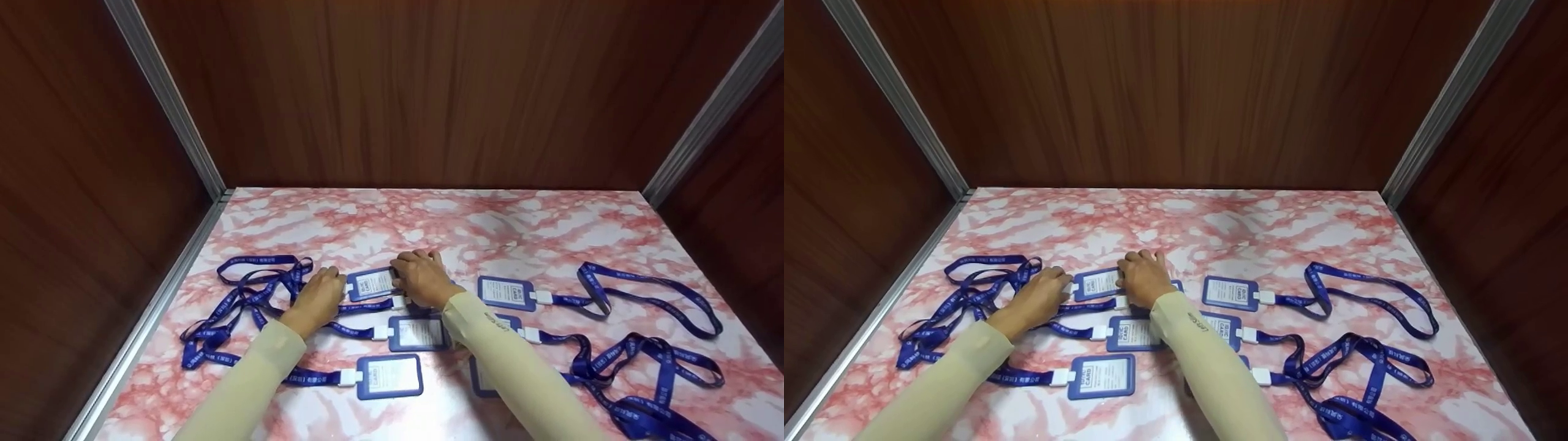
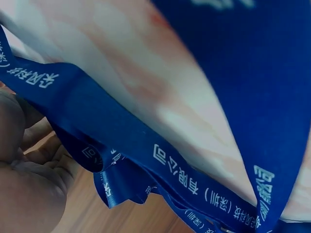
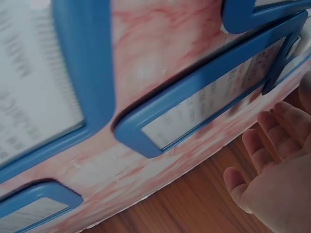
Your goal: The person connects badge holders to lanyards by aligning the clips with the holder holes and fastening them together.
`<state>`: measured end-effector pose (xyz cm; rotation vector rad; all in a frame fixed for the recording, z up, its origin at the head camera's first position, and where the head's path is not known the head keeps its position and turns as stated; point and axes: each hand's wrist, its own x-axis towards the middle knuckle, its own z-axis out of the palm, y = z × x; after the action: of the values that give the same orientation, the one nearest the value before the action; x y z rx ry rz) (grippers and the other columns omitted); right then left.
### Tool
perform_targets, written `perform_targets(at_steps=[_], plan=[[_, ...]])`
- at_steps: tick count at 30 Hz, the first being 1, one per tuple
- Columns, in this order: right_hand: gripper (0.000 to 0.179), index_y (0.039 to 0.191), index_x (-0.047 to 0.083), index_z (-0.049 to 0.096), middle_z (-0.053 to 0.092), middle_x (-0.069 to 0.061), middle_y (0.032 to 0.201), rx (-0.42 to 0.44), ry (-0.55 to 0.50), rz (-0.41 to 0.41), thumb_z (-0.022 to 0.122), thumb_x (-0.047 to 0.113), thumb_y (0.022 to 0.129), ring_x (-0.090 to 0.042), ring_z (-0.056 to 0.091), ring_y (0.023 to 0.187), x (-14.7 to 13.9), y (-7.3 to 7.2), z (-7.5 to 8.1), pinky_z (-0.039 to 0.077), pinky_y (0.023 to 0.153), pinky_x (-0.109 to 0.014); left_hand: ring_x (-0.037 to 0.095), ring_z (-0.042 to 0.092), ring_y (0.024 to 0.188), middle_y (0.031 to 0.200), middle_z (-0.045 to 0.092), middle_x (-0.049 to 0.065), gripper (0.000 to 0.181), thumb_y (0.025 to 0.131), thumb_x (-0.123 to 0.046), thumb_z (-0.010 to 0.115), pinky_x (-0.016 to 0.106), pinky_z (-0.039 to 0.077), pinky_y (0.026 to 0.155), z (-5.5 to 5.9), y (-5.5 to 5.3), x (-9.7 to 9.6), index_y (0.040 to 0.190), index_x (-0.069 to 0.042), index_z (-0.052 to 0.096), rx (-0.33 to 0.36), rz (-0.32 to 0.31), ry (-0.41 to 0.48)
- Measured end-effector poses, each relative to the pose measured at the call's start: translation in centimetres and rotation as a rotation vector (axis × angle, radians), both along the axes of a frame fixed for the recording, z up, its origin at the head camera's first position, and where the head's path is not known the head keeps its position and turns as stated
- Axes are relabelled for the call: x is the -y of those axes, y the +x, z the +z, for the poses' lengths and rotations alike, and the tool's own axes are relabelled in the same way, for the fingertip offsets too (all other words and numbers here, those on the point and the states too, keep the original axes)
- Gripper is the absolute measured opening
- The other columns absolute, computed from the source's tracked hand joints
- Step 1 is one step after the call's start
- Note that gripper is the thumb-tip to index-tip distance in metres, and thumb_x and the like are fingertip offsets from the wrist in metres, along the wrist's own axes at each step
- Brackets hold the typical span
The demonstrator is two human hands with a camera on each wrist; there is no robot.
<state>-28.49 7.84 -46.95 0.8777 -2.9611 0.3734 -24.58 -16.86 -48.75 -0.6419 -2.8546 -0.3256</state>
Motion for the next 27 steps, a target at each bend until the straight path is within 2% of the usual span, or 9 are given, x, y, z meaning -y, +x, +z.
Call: perform_targets(at_steps=[7,14,20,27], plan=[[0.045,0.14,0.011,0.061,0.06,-0.007,0.142,-0.034,0.012,-0.022,0.064,0.032,0.101,-0.029,0.05,0.133,-1.1,0.6,0.1,0.031,0.11,-0.056,0.037,0.057,0.112,0.117,0.061,0.019,0.027,0.095,-0.013,0.07,0.049,0.046,0.105,0.6,0.5,-0.2,0.115,0.005,0.065,-0.005,0.025,-0.012],[0.049,0.142,0.011,0.06,0.059,-0.008,0.143,-0.029,-0.005,-0.057,0.063,0.037,0.101,-0.03,0.047,0.135,-2.2,1.5,0.5,0.028,0.114,-0.057,0.042,0.052,0.126,0.133,0.058,0.025,0.048,0.099,-0.026,0.068,0.054,0.04,0.111,1.0,1.1,0.2,0.134,0.007,0.059,0.044,0.059,0.001],[0.056,0.146,0.009,0.054,0.054,-0.013,0.148,-0.028,0.007,-0.076,0.059,0.043,0.103,-0.036,0.043,0.14,-3.8,2.3,1.2,0.024,0.116,-0.061,0.046,0.044,0.138,0.142,0.052,0.027,0.058,0.101,-0.034,0.065,0.057,0.031,0.118,1.5,1.6,0.6,0.141,0.007,0.054,0.078,0.074,0.014],[0.06,0.15,0.011,0.05,0.047,-0.015,0.154,-0.014,0.054,-0.115,0.049,0.051,0.105,-0.041,0.037,0.144,-6.1,3.1,1.7,0.019,0.118,-0.065,0.047,0.04,0.141,0.149,0.047,0.028,0.064,0.101,-0.042,0.062,0.056,0.029,0.119,2.2,2.3,1.5,0.141,0.007,0.053,0.068,0.103,-0.01]])
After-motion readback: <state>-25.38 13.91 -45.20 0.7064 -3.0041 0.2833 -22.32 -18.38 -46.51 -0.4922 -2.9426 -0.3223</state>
